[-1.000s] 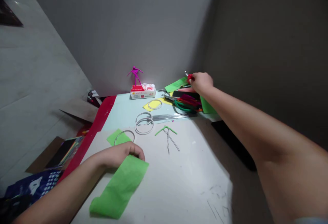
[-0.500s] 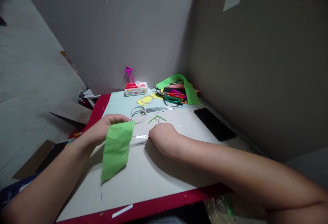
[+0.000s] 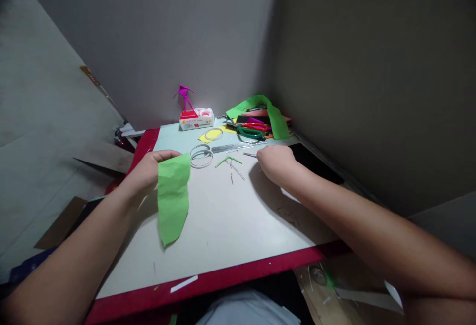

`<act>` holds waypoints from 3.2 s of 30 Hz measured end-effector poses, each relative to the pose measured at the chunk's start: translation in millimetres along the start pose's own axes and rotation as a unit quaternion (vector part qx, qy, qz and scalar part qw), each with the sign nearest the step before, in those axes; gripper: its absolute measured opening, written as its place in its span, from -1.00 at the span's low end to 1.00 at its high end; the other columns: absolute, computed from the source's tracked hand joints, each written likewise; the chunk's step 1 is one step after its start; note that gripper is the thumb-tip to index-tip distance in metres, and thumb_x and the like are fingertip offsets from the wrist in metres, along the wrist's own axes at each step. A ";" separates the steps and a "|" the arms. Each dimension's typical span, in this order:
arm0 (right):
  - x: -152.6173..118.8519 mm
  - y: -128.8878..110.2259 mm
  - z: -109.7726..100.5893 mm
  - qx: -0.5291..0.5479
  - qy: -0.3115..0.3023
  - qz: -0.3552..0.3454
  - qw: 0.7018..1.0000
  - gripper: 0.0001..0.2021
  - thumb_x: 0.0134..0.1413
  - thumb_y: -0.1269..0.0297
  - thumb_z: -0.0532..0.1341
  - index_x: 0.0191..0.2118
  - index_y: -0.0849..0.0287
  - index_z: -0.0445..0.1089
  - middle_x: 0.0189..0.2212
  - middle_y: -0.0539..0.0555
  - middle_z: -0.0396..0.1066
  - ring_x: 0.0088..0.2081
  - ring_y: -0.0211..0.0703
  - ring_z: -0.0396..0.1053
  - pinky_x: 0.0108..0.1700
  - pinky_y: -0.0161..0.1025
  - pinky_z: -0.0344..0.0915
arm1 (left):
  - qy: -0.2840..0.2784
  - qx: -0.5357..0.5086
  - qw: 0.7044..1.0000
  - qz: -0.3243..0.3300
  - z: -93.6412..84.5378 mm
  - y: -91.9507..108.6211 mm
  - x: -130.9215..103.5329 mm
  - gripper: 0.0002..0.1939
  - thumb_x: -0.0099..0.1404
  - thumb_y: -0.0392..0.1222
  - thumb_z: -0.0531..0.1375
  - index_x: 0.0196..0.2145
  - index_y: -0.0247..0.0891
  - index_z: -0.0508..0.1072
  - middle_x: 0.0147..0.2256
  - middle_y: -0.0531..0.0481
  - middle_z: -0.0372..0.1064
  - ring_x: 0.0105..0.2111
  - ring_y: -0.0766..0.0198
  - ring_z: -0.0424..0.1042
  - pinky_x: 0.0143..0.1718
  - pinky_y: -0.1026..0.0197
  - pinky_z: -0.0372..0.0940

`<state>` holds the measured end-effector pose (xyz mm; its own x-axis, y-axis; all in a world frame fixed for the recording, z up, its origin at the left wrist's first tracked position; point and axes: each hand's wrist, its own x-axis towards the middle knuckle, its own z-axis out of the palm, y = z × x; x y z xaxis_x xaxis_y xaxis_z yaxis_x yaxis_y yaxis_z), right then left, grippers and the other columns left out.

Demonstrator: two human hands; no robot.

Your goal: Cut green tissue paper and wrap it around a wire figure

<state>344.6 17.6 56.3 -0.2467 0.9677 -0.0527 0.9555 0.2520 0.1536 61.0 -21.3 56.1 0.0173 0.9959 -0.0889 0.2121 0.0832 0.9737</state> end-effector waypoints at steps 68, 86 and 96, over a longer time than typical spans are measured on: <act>-40.2 -54.1 62.3 0.288 0.155 -0.519 0.790 -0.84 0.15 0.51 0.09 -0.29 0.26 0.42 -0.17 0.17 0.43 -0.01 -0.05 0.26 0.08 -0.04 0.20 | -0.008 0.521 0.830 0.201 47.4 -63.7 -31.4 -0.66 0.34 -0.19 0.06 0.04 -0.23 0.40 0.11 -0.17 0.36 0.16 -0.04 0.26 0.21 -0.37 -0.37; -50.2 -60.8 59.6 0.577 -0.109 -0.180 0.790 -0.90 0.11 0.31 0.19 -0.39 0.21 0.34 -0.58 -0.07 0.30 -0.52 -0.36 0.18 -0.47 -0.40 0.13 | -0.055 0.400 0.907 0.118 37.5 -54.5 -31.1 -0.58 0.46 -0.07 -0.14 0.00 -0.10 0.45 0.15 -0.05 0.31 0.29 0.01 0.00 0.17 -0.44 -0.57; -56.9 -58.9 51.1 0.538 0.008 -0.334 0.774 -0.95 0.19 0.37 0.10 -0.30 0.18 0.28 -0.45 0.01 0.32 -0.44 -0.31 0.22 -0.37 -0.37 0.19 | -0.064 0.427 0.893 0.126 41.5 -47.5 -37.3 -0.56 0.45 -0.02 -0.14 -0.03 -0.12 0.48 0.14 -0.08 0.32 0.29 -0.05 -0.01 0.16 -0.46 -0.56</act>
<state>310.7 -53.0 -0.2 -0.7378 0.6282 0.2471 0.1943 0.5482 -0.8135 90.8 -63.9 4.5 0.2695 0.9623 0.0351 0.8522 -0.2554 0.4567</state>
